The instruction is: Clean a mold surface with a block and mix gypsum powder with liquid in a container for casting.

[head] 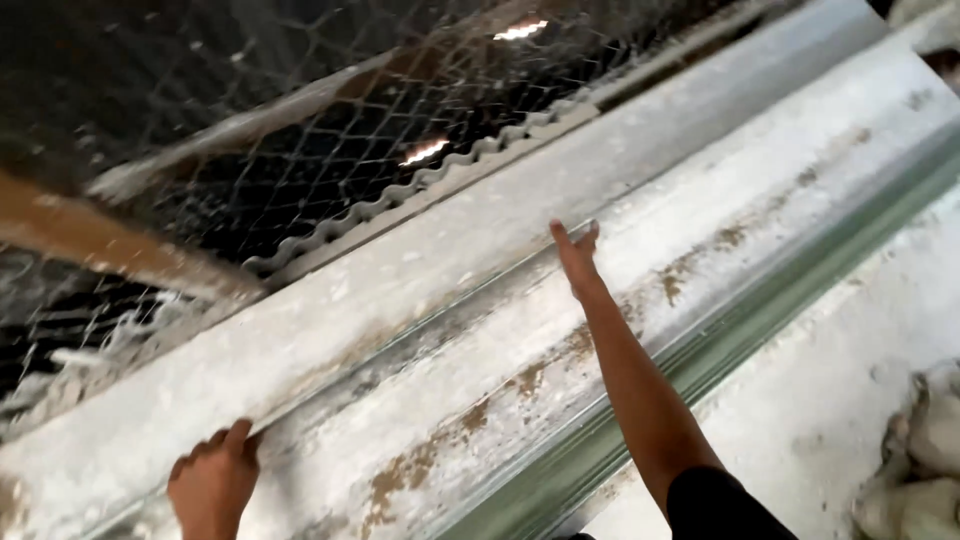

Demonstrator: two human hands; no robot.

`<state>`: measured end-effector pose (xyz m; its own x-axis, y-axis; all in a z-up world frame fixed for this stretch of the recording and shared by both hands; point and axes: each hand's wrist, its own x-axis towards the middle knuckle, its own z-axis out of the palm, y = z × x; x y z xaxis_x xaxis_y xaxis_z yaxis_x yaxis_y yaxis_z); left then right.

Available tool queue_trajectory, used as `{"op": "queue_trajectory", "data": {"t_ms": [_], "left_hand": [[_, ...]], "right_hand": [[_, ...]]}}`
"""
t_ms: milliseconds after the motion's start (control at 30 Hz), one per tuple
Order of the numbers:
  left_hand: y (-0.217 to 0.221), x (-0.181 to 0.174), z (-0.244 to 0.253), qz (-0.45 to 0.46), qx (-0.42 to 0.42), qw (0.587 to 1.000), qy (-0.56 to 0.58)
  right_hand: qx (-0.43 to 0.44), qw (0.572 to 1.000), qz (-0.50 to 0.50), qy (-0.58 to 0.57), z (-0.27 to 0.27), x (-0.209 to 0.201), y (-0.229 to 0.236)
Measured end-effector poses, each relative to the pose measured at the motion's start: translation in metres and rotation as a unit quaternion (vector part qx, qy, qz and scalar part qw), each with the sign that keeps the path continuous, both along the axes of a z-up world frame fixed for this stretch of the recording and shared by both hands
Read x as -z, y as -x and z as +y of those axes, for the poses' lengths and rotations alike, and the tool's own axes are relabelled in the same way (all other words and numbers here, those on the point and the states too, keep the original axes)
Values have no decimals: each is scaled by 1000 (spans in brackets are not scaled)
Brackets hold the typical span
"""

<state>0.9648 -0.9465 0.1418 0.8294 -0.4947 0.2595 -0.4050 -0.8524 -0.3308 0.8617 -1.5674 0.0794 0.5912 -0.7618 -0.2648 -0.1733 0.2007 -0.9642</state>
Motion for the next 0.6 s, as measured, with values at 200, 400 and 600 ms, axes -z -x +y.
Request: {"op": "queue_trajectory", "data": {"t_ms": [200, 400, 600], "left_hand": [[-45, 82, 50, 110, -39, 992, 56], [-122, 110, 57, 188, -19, 974, 124], [-158, 93, 56, 173, -4, 978, 117]], "right_hand": [[114, 988, 65, 78, -40, 5, -35], [76, 979, 153, 113, -50, -4, -69], [51, 971, 193, 134, -58, 14, -123]]}}
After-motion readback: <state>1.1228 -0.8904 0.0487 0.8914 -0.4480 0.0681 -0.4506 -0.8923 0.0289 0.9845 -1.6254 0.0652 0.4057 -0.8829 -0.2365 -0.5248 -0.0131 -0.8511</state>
